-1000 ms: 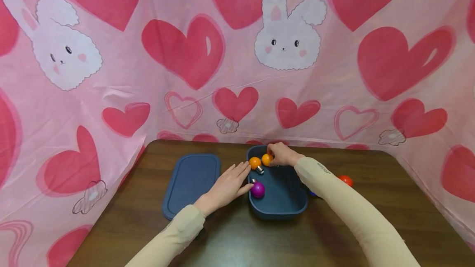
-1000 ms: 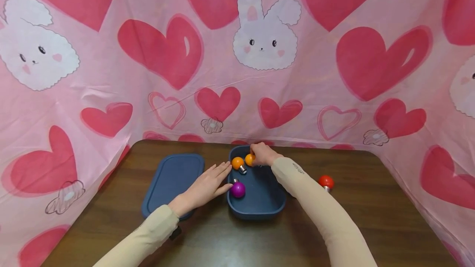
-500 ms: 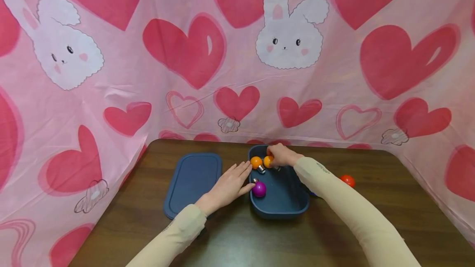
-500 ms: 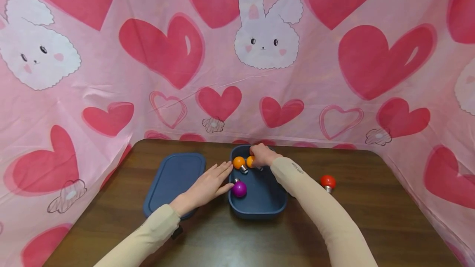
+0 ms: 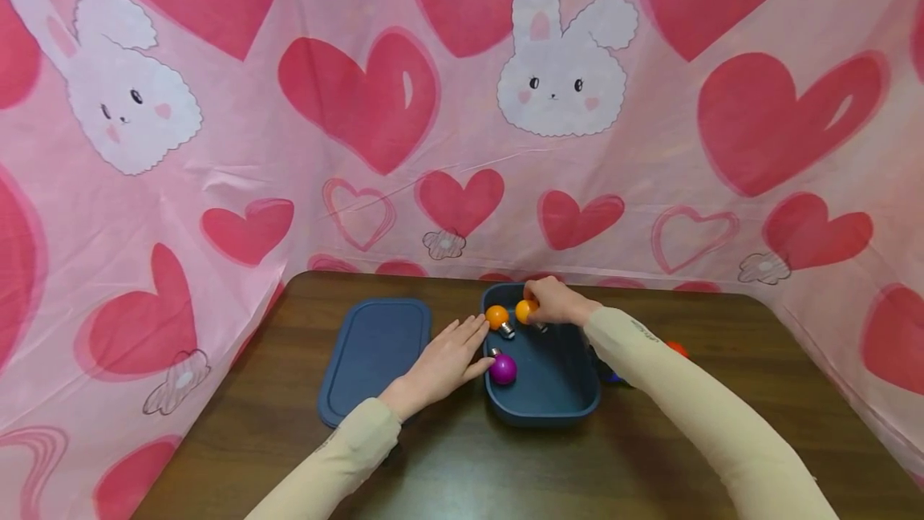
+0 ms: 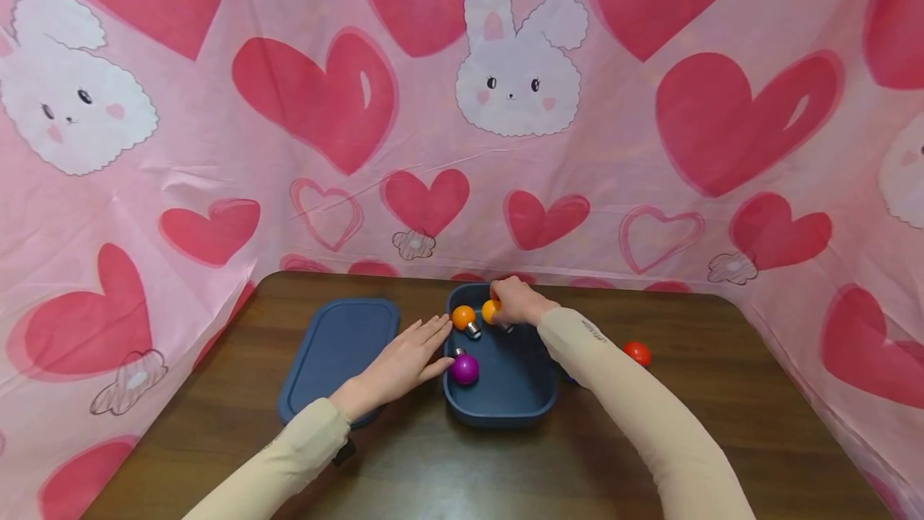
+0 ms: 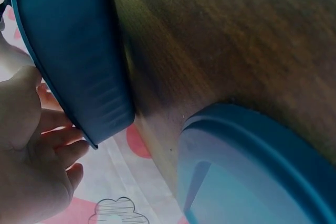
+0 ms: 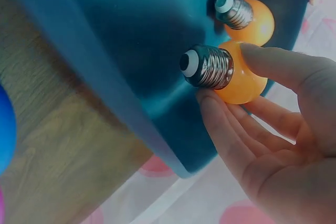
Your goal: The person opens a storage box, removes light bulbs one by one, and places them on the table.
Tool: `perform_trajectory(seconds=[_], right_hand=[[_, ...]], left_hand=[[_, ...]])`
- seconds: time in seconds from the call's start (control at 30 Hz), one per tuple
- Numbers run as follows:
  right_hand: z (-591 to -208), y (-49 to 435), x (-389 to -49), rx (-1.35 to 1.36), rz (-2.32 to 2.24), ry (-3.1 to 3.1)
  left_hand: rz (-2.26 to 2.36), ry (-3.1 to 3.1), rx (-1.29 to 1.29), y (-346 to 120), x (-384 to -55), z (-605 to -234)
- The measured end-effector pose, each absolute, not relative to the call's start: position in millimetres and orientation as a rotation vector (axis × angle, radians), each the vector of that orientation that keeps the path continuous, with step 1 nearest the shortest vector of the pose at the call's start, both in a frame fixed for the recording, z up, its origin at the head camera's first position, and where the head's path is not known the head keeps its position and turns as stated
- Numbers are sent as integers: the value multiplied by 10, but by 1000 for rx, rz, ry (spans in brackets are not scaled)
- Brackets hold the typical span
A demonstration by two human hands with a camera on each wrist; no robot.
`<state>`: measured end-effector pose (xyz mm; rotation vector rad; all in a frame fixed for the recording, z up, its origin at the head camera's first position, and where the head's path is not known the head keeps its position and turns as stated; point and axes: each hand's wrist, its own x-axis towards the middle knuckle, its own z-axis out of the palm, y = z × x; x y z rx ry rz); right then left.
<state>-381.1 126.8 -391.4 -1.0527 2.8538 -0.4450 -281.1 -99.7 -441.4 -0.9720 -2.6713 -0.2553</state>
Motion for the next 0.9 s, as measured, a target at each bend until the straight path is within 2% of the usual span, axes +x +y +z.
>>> perform_trajectory(seconds=[0.5, 0.9], right_hand=[[-3645, 1506, -3526, -1069, -588, 2932], [-3439, 1966, -3411, -938, -753, 3001]], left_hand=[[-290, -2684, -964, -986, -2809, -4451], [-306, -2658, -967, -990, -2805, -4437]])
